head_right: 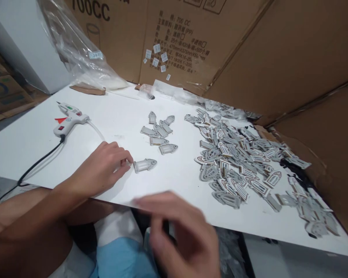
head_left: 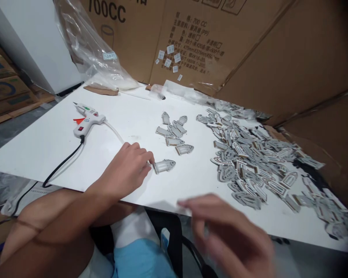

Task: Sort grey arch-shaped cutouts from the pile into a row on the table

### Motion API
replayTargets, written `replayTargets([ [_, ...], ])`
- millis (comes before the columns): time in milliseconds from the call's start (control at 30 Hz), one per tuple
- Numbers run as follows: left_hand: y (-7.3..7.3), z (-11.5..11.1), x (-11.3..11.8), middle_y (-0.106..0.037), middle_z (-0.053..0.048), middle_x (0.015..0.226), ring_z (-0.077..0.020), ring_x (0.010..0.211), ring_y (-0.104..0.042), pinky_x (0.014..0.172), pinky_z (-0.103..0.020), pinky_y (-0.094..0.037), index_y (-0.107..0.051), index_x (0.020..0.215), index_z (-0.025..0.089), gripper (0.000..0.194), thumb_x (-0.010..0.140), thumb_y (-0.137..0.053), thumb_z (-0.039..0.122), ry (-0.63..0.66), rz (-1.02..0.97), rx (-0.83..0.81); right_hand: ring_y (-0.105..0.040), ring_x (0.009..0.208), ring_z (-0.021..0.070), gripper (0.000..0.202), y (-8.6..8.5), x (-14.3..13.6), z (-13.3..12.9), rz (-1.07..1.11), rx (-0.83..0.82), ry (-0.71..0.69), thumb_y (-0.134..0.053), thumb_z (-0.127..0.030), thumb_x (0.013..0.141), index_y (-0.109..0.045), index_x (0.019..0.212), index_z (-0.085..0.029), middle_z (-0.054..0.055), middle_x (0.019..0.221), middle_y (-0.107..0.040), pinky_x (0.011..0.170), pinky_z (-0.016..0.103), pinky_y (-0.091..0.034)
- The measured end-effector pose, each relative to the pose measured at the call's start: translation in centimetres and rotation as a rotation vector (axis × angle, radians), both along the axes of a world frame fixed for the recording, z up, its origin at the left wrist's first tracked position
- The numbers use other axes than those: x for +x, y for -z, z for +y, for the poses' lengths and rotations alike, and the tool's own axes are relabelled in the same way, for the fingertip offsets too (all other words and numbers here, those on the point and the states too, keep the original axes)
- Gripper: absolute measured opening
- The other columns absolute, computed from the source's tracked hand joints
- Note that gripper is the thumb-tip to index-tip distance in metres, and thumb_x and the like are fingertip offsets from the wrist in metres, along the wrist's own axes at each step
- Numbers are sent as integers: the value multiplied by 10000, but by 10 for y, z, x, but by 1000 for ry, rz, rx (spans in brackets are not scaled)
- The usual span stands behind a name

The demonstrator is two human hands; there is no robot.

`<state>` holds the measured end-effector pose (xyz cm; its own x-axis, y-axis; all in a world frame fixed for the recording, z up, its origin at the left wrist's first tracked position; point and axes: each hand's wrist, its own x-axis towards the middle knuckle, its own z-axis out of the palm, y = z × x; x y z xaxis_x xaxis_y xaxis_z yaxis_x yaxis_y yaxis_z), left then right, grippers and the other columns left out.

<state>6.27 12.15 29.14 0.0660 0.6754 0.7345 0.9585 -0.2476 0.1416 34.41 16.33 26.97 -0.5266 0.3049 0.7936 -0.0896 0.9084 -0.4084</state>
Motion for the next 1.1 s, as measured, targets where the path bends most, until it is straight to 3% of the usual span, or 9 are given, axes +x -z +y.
replayTargets([
  [67, -1, -2, 2, -788, -46, 1020, -281, 1037, -659, 933, -443, -426, -769, 1136, 223, 180, 1036, -645, 141, 68, 35, -49, -664, 849, 216, 196, -18, -3, 20, 95, 97, 375, -755, -302, 1036, -804, 1225, -296, 70, 1132, -762, 737, 351, -530],
  [167, -2, -2, 7, -789, -53, 1100, -280, 1075, -662, 934, -436, -427, -758, 1234, 221, 260, 1036, -625, 116, 111, 133, -130, -534, 709, 180, 267, -27, 11, 65, 190, 355, 861, -752, -420, 1001, -798, 1177, -224, 97, 1170, -727, 734, 383, -498],
  [300, -1, 1, 16, -765, -66, 1108, -284, 1091, -645, 935, -441, -432, -761, 1247, 201, 273, 1064, -576, 118, 76, 226, -147, -636, 918, 318, 439, -13, 33, 115, 142, 505, 1069, -645, -507, 1018, -796, 1163, -121, 188, 1126, -714, 878, 504, -542],
  [400, 2, 6, 20, -753, -69, 1082, -288, 1079, -637, 932, -447, -437, -765, 1226, 201, 288, 1086, -528, 118, 33, 259, -98, -645, 946, 348, 437, -4, 36, 124, 126, 548, 1108, -619, -507, 1026, -789, 1126, -117, 185, 1075, -711, 909, 522, -533],
  [533, 4, 8, 25, -751, -72, 1046, -279, 1025, -662, 905, -432, -465, -756, 1253, 220, 318, 1094, -505, 105, -1, 240, -47, -622, 783, 262, 309, -3, 31, 117, 128, 517, 1100, -623, -463, 1033, -727, 1011, -173, 101, 968, -675, 781, 411, -508],
  [733, -6, 6, 36, -800, -43, 1080, -251, 990, -743, 833, -366, -525, -753, 1237, 250, 219, 1078, -613, 194, 49, -62, 28, -624, 764, 229, 261, 4, 33, 107, 144, 494, 1094, -640, -457, 1037, -678, 934, -221, 43, 936, -649, 746, 366, -479],
  [900, -18, 14, 39, -819, -9, 1021, -208, 854, -737, 808, -351, -527, -775, 1118, 249, 171, 1036, -649, 167, 126, -190, 74, -728, 1016, 322, 337, 16, 45, 106, 175, 470, 1080, -615, -492, 1039, -634, 833, -225, 117, 1058, -720, 785, 393, -487],
  [1000, -19, 14, 36, -797, 8, 959, -188, 795, -704, 793, -350, -515, -765, 1048, 245, 150, 1007, -642, 167, 148, -252, 65, -742, 1077, 330, 329, 19, 51, 102, 171, 323, 974, -650, -505, 1022, -627, 829, -240, 89, 1005, -738, 782, 382, -475],
  [1100, -13, 10, 33, -773, 8, 943, -187, 820, -694, 773, -343, -500, -736, 937, 234, 134, 981, -637, 156, 177, -229, -23, -733, 1006, 276, 308, 20, 51, 95, 175, 100, 755, -744, -498, 992, -645, 842, -249, 74, 1103, -757, 793, 364, -483],
])
